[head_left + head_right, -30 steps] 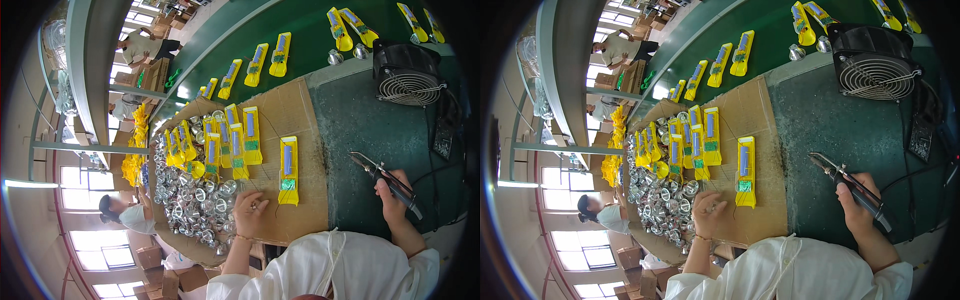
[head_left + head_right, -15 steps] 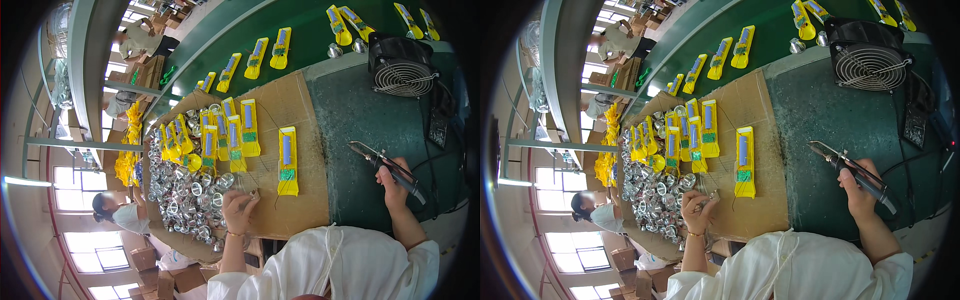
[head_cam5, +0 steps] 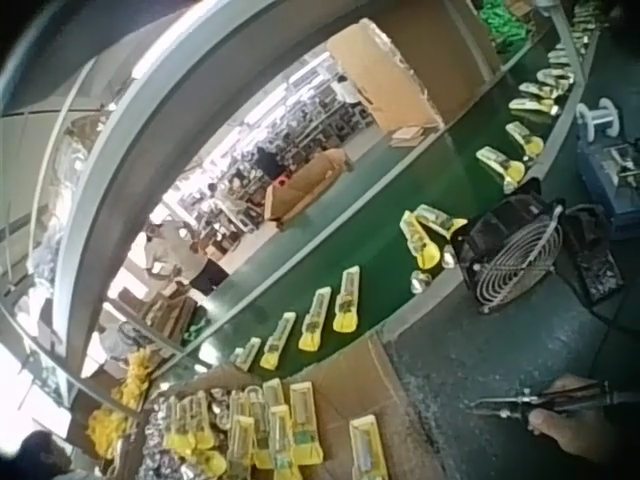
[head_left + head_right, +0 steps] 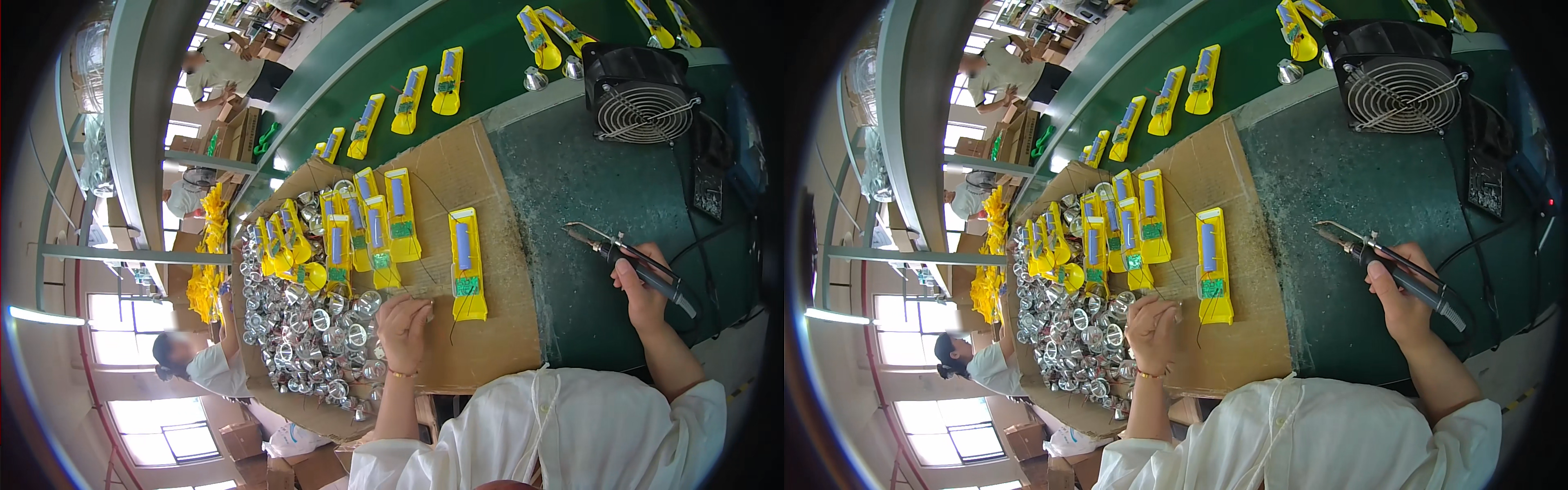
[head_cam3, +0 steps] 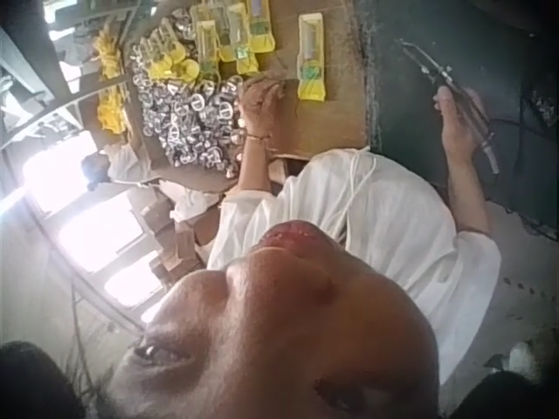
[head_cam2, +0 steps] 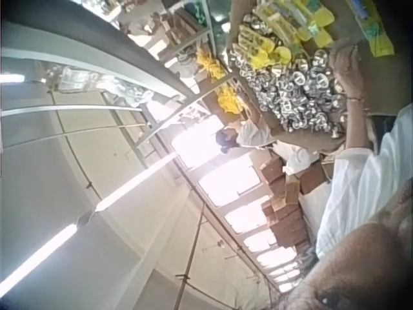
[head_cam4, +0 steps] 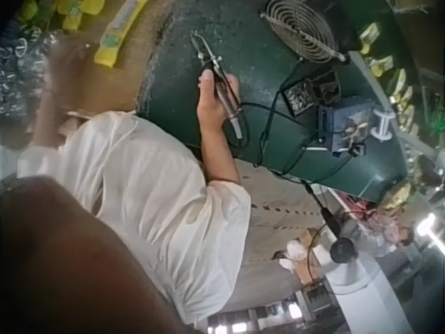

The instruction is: Soldering wires and components onto small circuit boards for the assembly of hand-held lights.

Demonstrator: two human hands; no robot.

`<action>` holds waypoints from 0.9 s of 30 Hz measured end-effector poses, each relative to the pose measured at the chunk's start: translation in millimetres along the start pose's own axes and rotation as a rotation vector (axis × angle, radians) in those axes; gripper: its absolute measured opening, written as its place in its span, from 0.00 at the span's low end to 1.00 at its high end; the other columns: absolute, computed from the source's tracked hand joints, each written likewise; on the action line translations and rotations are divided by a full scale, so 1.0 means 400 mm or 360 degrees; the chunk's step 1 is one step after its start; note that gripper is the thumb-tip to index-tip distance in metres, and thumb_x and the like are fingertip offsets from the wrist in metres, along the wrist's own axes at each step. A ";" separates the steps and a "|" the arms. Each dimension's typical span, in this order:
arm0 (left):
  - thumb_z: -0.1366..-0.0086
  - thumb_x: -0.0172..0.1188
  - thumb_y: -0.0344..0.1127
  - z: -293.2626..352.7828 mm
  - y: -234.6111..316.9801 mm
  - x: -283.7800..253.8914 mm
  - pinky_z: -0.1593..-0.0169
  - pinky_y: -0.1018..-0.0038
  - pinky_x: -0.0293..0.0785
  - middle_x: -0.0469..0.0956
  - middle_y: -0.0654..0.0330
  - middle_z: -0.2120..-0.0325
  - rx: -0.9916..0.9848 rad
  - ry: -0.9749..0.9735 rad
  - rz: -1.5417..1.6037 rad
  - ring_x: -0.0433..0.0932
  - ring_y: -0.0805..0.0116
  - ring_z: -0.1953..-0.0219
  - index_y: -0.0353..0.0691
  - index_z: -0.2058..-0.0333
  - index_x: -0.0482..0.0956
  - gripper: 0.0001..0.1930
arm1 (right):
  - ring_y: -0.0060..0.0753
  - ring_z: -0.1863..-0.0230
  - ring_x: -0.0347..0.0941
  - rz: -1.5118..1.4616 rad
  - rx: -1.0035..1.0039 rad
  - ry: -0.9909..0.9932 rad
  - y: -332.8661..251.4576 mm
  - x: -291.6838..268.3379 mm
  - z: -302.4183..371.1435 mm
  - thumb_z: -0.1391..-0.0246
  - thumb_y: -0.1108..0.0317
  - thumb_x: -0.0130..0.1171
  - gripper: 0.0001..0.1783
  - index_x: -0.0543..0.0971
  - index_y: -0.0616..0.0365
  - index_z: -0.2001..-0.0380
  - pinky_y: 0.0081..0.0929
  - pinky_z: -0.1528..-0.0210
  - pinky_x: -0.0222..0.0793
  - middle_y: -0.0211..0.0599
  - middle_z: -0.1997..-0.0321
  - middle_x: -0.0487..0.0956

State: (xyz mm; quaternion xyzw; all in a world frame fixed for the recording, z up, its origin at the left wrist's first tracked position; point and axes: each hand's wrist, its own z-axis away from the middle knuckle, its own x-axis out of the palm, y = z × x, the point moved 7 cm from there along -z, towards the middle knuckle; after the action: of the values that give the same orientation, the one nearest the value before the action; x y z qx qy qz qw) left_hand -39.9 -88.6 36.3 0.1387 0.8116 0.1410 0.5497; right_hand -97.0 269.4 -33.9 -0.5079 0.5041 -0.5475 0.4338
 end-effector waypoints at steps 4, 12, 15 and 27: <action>0.49 0.62 0.24 0.042 -0.063 0.043 0.69 0.82 0.70 0.77 0.63 0.76 -0.1006 -0.0117 0.0929 0.74 0.77 0.73 0.33 0.73 0.78 0.04 | 0.17 0.78 0.69 0.0002 -0.0005 -0.0004 -0.002 0.001 0.000 0.50 0.69 0.58 0.10 0.70 0.63 0.68 0.14 0.77 0.65 0.34 0.78 0.74; 0.43 0.59 0.30 0.025 -0.015 0.100 0.74 0.85 0.64 0.75 0.68 0.81 -0.1157 -0.0373 0.1012 0.67 0.84 0.78 0.32 0.71 0.79 0.06 | 0.17 0.80 0.67 0.0096 0.0010 -0.0031 -0.009 0.018 -0.011 0.50 0.70 0.56 0.10 0.71 0.63 0.66 0.12 0.77 0.62 0.35 0.78 0.74; 0.43 0.59 0.30 0.028 -0.016 0.112 0.70 0.83 0.65 0.74 0.65 0.77 -0.1019 -0.0350 0.1108 0.69 0.82 0.75 0.32 0.73 0.78 0.06 | 0.18 0.79 0.68 0.0130 -0.0029 0.0017 -0.020 0.024 -0.015 0.50 0.70 0.57 0.11 0.71 0.65 0.66 0.13 0.76 0.63 0.36 0.78 0.74; 0.44 0.60 0.34 0.015 0.028 0.119 0.74 0.80 0.66 0.68 0.62 0.74 -0.0669 -0.0543 0.1002 0.69 0.77 0.77 0.32 0.76 0.78 0.09 | 0.24 0.78 0.73 0.0387 -0.0371 -0.0653 -0.104 0.220 0.073 0.54 0.74 0.58 0.10 0.70 0.66 0.69 0.18 0.77 0.69 0.39 0.78 0.75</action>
State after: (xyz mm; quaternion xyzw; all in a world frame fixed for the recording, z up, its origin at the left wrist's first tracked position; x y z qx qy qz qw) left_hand -50.5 -59.9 -2.2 0.2863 0.5803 0.4400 0.6227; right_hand -76.0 184.0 17.1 -0.5906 0.5224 -0.3152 0.5281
